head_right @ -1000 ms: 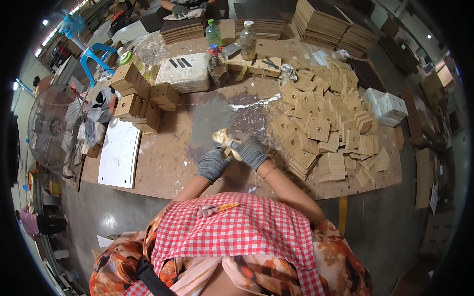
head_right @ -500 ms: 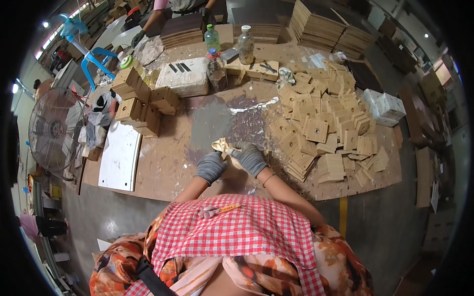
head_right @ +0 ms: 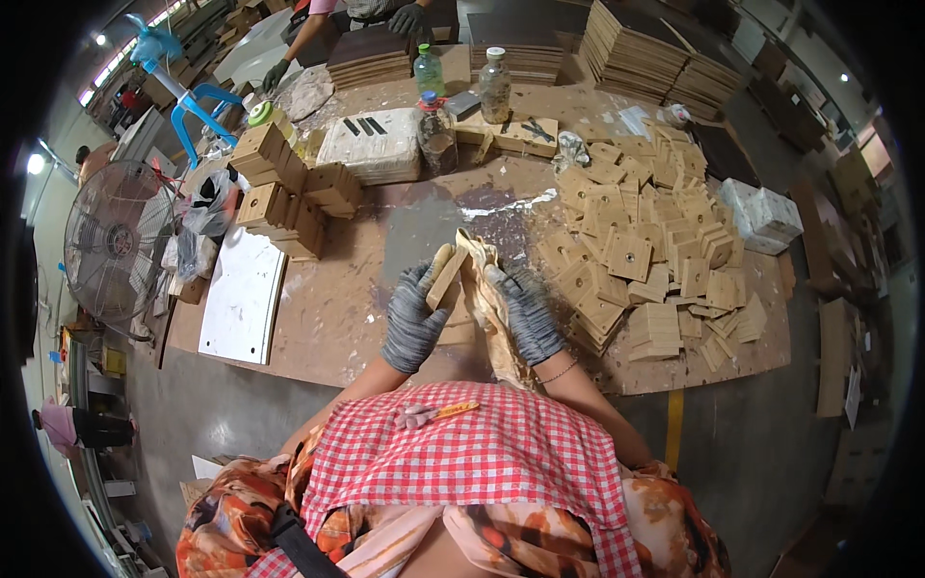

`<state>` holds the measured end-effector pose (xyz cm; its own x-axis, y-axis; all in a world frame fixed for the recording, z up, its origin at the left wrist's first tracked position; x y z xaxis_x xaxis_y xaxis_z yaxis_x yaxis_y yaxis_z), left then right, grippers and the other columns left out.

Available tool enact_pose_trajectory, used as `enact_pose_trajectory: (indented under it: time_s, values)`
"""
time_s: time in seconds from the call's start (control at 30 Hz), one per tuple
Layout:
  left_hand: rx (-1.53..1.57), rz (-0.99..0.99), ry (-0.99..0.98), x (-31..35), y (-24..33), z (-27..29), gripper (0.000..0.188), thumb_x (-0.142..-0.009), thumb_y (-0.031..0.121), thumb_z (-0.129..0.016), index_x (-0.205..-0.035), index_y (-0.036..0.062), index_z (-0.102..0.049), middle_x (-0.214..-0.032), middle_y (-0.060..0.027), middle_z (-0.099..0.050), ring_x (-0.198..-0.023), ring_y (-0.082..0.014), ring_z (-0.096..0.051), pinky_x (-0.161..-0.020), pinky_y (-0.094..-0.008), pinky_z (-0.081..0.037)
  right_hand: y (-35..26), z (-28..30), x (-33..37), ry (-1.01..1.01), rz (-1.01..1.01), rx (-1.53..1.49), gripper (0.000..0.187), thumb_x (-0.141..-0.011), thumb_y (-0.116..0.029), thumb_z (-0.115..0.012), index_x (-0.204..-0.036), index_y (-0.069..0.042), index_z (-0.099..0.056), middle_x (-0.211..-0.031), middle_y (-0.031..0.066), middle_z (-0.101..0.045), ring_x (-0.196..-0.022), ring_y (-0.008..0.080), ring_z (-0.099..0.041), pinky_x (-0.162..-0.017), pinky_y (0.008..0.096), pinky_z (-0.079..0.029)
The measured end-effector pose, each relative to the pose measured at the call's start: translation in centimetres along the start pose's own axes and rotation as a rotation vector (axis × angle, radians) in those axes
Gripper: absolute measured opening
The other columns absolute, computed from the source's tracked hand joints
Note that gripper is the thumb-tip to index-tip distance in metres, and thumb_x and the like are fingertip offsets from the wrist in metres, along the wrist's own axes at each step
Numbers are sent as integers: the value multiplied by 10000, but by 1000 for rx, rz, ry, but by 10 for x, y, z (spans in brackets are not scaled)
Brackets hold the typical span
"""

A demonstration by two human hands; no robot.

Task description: Applying glue and joining small wooden blocks together on a factory workbench.

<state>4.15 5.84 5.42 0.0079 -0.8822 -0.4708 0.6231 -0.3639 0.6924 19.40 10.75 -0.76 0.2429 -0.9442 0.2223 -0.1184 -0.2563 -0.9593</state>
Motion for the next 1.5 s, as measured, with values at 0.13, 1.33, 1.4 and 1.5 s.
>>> enact_pose_trajectory:
  time_s: [0.13, 1.33, 1.4, 1.5]
  values:
    - [-80, -124, -15, -8, 18, 5, 711, -715, 83, -642, -1389, 81, -417, -1269, -193, -508, -1137, -418, -475, -976, -440, -388, -23, -24, 10, -90, 70, -138, 358, -927, -265, -577, -1180, -12, -594, -1089, 47, -610, -1003, 119, -540, -910, 282, -434]
    - [323, 273, 157, 1, -23, 16, 978, -566, 190, -900, -1355, 53, -339, -1204, -106, -459, -1067, -212, -512, -875, -334, -492, -89, -33, 31, -11, 493, 287, 229, -808, -75, -701, -1017, 13, -674, -1051, 71, -651, -991, 130, -594, -896, 254, -457]
    - [343, 403, 94, 5, -35, 10, 972, -572, 208, -904, -1342, 39, -336, -1190, -119, -467, -1056, -214, -519, -853, -330, -508, -83, -30, 21, -25, 510, 285, 279, -801, -149, -718, -1028, 7, -680, -991, 92, -674, -911, 164, -630, -809, 278, -498]
    - [459, 528, 51, 8, -39, -1, 969, -570, 220, -909, -1330, 31, -338, -1185, -126, -474, -1029, -206, -536, -837, -326, -524, -78, -15, 16, 4, 411, 195, 252, -808, -143, -709, -1008, 9, -686, -954, 83, -674, -866, 156, -625, -809, 289, -492]
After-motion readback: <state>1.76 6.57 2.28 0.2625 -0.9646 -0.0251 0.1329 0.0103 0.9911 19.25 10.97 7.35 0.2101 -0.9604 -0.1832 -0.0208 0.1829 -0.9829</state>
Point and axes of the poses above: each hand's wrist, its own x-axis away from the middle knuckle, its own z-axis out of the back of the hand, y = z × x, the point moved 10 cm from there along -x, towards the middle knuckle
